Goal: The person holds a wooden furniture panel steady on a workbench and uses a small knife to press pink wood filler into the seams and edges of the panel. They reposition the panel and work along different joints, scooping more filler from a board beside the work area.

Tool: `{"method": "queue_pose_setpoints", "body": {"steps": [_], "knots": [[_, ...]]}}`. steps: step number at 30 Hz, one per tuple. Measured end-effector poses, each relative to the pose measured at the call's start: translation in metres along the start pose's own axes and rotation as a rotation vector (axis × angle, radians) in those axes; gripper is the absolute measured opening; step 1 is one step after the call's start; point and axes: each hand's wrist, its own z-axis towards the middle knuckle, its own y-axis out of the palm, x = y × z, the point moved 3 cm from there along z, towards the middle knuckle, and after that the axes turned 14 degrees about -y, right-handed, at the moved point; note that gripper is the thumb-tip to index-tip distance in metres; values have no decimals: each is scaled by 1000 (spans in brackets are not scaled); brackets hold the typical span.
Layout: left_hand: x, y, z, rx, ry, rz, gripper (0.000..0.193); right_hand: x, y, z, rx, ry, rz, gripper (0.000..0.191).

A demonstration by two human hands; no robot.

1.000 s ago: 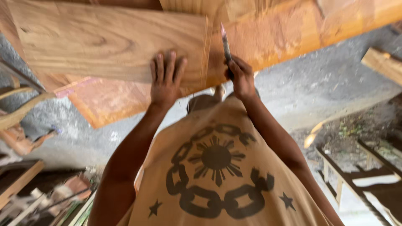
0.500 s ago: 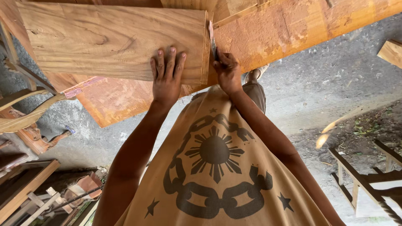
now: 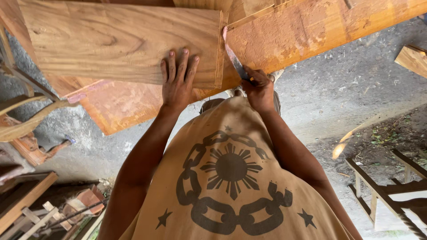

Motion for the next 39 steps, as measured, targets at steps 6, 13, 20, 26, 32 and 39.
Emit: {"method": "queue_pose_setpoints", "body": {"steps": [6,13,20,26,32,39], "knots": [[-14,-10,-7,26,29,-119,78,-9,0,9,2,92,151,40],[-40,-14,-3,74,-100,3,67,-49,7,39,-93,17,7,25],[-45,-16,-3,207,-115,18,55,-65,35,81,-215,-303,-299,9],[-50,-23,-5,198,-145,-28,60,-58,26,81,-343,-112,-493,15],[-58,-15,-9,254,-142,-13,62,-79,-2,62,-374,-159,-452,13],[-60,-11,-9,222,-155,-33,60,-92,-4,85,-366,-109,-341,25]]}}
